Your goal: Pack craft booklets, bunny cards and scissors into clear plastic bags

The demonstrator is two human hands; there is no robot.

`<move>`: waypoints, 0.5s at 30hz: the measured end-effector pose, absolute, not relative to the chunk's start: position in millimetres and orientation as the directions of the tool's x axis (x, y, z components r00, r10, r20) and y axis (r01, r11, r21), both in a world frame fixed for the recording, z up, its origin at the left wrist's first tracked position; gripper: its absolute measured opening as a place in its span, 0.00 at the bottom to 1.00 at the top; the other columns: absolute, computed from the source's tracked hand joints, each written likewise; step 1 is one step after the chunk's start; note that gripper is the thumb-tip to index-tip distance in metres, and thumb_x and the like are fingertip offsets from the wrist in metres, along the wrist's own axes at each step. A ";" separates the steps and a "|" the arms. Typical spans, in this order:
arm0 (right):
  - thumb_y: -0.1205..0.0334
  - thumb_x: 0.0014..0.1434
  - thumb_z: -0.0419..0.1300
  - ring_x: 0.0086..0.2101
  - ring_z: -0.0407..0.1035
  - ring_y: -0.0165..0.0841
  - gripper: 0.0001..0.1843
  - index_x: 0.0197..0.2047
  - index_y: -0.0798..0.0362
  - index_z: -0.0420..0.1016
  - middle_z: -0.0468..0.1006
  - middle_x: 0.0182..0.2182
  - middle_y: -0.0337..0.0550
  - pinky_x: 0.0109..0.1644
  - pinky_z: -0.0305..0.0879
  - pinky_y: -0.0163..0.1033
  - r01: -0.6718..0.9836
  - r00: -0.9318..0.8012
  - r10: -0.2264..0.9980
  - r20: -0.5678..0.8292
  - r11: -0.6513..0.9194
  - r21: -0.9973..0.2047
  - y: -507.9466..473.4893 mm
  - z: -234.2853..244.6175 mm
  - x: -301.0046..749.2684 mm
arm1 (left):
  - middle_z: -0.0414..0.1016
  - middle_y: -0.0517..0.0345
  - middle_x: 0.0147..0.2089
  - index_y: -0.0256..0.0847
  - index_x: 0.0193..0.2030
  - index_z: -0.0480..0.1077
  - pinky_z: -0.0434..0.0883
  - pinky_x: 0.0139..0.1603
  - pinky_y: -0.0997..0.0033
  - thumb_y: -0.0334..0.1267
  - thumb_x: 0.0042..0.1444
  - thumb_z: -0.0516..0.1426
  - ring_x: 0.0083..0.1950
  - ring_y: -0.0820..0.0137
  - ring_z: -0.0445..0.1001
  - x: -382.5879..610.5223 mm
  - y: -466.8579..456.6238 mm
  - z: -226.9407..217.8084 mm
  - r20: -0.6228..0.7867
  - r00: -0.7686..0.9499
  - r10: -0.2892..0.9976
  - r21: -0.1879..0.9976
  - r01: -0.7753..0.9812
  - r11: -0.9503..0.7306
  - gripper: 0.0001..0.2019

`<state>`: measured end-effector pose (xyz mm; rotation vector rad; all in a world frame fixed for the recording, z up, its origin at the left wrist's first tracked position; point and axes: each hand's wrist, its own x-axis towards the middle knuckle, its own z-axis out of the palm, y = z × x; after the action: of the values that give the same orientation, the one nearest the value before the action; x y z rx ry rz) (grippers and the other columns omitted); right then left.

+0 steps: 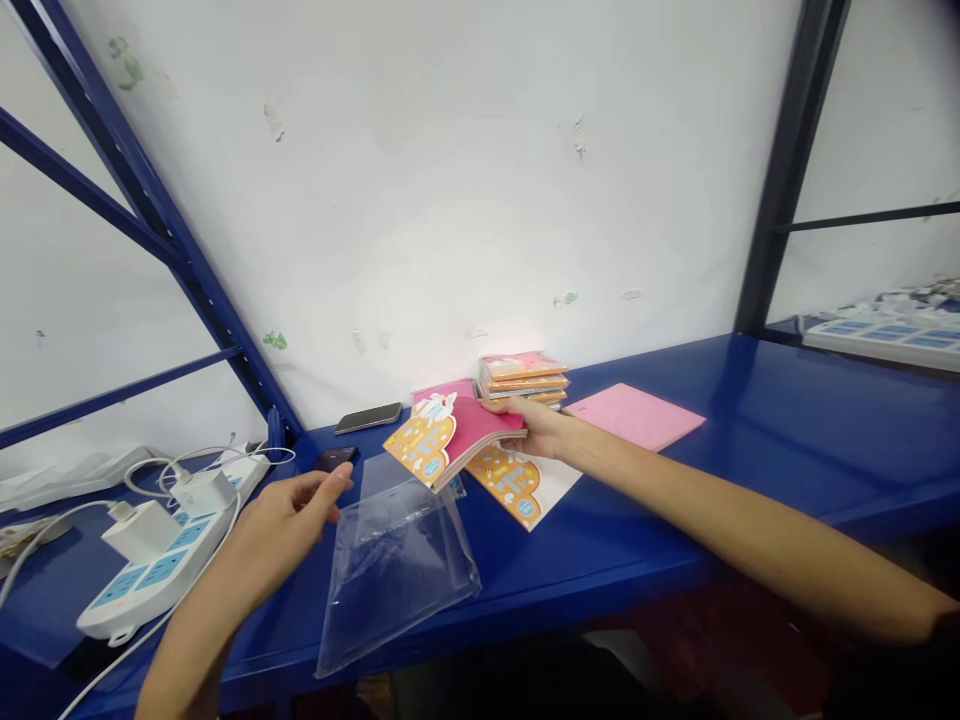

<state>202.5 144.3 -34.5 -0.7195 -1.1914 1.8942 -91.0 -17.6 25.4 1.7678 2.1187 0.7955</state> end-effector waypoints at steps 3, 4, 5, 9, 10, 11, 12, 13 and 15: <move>0.63 0.67 0.61 0.34 0.74 0.30 0.05 0.41 0.56 0.77 0.82 0.36 0.45 0.42 0.72 0.36 -0.350 -0.546 0.835 -0.067 -0.300 -0.888 131.2 -27.0 197.3 | 0.76 0.53 0.26 0.33 0.43 0.79 0.61 0.25 0.70 0.73 0.57 0.49 0.21 0.69 0.66 -70.7 -23.3 31.8 -0.053 -0.055 0.997 0.781 0.620 0.076 0.40; 0.61 0.67 0.61 0.35 0.75 0.32 0.07 0.43 0.56 0.78 0.82 0.37 0.46 0.43 0.73 0.37 -0.353 -0.552 0.831 -0.071 -0.310 -0.883 126.4 -25.1 195.0 | 0.77 0.52 0.26 0.34 0.42 0.79 0.58 0.24 0.72 0.73 0.58 0.49 0.21 0.71 0.65 -62.9 -24.4 32.5 -0.096 0.012 0.995 0.833 0.549 0.074 0.39; 0.60 0.68 0.61 0.35 0.76 0.33 0.08 0.44 0.56 0.78 0.83 0.38 0.47 0.44 0.73 0.39 -0.354 -0.556 0.828 -0.074 -0.317 -0.880 121.9 -23.8 192.6 | 0.77 0.52 0.26 0.34 0.40 0.78 0.56 0.23 0.73 0.73 0.57 0.49 0.21 0.72 0.65 -55.7 -24.8 32.3 -0.110 0.066 0.992 0.873 0.483 0.065 0.39; 0.60 0.71 0.57 0.35 0.77 0.33 0.11 0.45 0.56 0.78 0.84 0.40 0.49 0.44 0.76 0.40 -0.329 -0.555 0.824 -0.110 -0.339 -0.882 110.9 -24.1 183.9 | 0.69 0.57 0.19 0.35 0.24 0.72 0.51 0.21 0.77 0.67 0.54 0.59 0.20 0.77 0.61 -39.6 -20.3 26.0 -0.036 0.082 0.996 0.938 0.347 0.005 0.31; 0.61 0.71 0.57 0.34 0.77 0.33 0.10 0.44 0.57 0.78 0.84 0.39 0.49 0.42 0.76 0.39 -0.313 -0.550 0.826 -0.127 -0.344 -0.885 110.3 -25.0 182.3 | 0.67 0.59 0.18 0.36 0.22 0.72 0.51 0.21 0.78 0.65 0.53 0.62 0.19 0.77 0.60 -39.0 -18.5 24.0 -0.007 0.052 0.999 0.947 0.320 -0.010 0.29; 0.61 0.71 0.58 0.34 0.77 0.33 0.10 0.43 0.57 0.78 0.84 0.38 0.49 0.40 0.76 0.39 -0.295 -0.544 0.826 -0.146 -0.351 -0.889 110.3 -25.8 181.1 | 0.66 0.60 0.18 0.36 0.22 0.71 0.51 0.20 0.78 0.63 0.52 0.63 0.19 0.78 0.60 -39.1 -17.0 22.3 0.017 0.024 1.000 0.958 0.287 -0.023 0.28; 0.60 0.70 0.59 0.33 0.77 0.33 0.10 0.43 0.57 0.78 0.84 0.37 0.49 0.39 0.76 0.38 -0.280 -0.540 0.827 -0.160 -0.355 -0.892 110.5 -26.4 180.0 | 0.66 0.61 0.18 0.36 0.22 0.71 0.51 0.20 0.78 0.61 0.52 0.64 0.19 0.78 0.59 -39.7 -15.9 21.0 0.036 0.000 0.999 0.968 0.248 -0.035 0.27; 0.61 0.70 0.59 0.33 0.76 0.33 0.10 0.43 0.57 0.78 0.84 0.36 0.49 0.38 0.76 0.37 -0.268 -0.536 0.827 -0.168 -0.355 -0.895 110.9 -26.6 179.2 | 0.66 0.60 0.19 0.37 0.21 0.71 0.51 0.20 0.78 0.60 0.53 0.65 0.19 0.78 0.59 -40.3 -15.4 20.2 0.047 -0.023 0.999 0.976 0.213 -0.041 0.26; 0.61 0.70 0.58 0.33 0.76 0.32 0.09 0.43 0.57 0.78 0.84 0.36 0.48 0.38 0.76 0.36 -0.254 -0.536 0.827 -0.167 -0.346 -0.903 111.0 -26.1 177.9 | 0.67 0.60 0.20 0.36 0.21 0.71 0.52 0.20 0.78 0.57 0.53 0.65 0.20 0.78 0.59 -40.6 -16.4 20.6 0.062 -0.064 0.996 0.987 0.155 -0.052 0.24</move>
<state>177.9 111.0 -26.1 -0.8304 -1.1502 1.9473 -40.6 -16.4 20.6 1.3328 1.3467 1.2257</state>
